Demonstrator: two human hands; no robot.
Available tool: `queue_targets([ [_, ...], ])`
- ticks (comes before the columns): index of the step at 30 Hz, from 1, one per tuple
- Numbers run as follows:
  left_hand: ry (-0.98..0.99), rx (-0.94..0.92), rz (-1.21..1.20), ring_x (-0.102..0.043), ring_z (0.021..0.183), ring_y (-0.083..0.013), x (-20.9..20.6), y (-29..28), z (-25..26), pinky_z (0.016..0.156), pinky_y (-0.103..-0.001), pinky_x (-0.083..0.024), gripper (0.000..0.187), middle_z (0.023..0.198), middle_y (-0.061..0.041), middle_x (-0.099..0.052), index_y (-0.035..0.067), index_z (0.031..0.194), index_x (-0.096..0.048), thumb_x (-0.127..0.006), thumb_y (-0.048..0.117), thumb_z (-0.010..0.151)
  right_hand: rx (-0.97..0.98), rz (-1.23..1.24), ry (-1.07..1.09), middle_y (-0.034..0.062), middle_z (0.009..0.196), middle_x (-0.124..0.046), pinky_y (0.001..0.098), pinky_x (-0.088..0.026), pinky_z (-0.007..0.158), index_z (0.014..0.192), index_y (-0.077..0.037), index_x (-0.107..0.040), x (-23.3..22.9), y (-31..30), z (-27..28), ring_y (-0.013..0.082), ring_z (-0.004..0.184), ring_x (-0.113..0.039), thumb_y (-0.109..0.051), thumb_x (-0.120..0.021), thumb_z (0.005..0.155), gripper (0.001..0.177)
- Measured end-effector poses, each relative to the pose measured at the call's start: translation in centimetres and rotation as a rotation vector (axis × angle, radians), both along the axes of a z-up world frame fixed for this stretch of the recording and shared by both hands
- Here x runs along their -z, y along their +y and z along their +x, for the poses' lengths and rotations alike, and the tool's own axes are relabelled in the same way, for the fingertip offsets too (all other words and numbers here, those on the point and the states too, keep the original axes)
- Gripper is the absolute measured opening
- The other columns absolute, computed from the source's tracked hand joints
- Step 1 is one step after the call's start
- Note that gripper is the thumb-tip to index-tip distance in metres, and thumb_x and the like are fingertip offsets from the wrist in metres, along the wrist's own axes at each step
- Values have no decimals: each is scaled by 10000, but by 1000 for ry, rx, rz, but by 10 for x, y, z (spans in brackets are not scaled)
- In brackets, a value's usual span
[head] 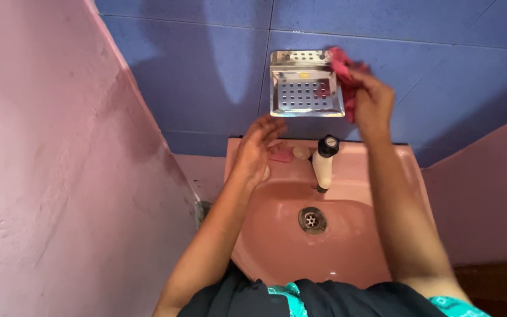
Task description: The person cleans a metal soap dish and the surrounding bathroom wall using a small green scrub pad and then wipes the area with a pink cloth.
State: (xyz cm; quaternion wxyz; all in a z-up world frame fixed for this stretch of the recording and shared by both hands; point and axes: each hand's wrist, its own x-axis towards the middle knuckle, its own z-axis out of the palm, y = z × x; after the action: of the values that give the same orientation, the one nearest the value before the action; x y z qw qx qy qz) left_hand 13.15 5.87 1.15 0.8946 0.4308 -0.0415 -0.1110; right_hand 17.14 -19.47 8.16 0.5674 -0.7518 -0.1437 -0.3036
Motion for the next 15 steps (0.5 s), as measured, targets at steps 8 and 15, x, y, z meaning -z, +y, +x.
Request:
queue_targets([
  [8,-305,-120,338,-8,1599,-264,-47,-9,-10,1251,-438,-52,753,1742,-93,-60,197,1652,-115,-388,530,1034,-533,1561,162,184,1441,-585,576,-372,1187,1452,-23,-471,10,76,-25,365,1370,-526,-565,-400,977,724],
  [15,-509,-159,489,70,1617,-283,-28,-8,8,1281,-402,-31,769,1764,-132,9,154,1660,5,-400,469,1088,-544,1794,184,215,1448,-556,566,-354,1169,1438,-26,-512,16,107,-14,389,1358,-505,-616,-310,981,773],
])
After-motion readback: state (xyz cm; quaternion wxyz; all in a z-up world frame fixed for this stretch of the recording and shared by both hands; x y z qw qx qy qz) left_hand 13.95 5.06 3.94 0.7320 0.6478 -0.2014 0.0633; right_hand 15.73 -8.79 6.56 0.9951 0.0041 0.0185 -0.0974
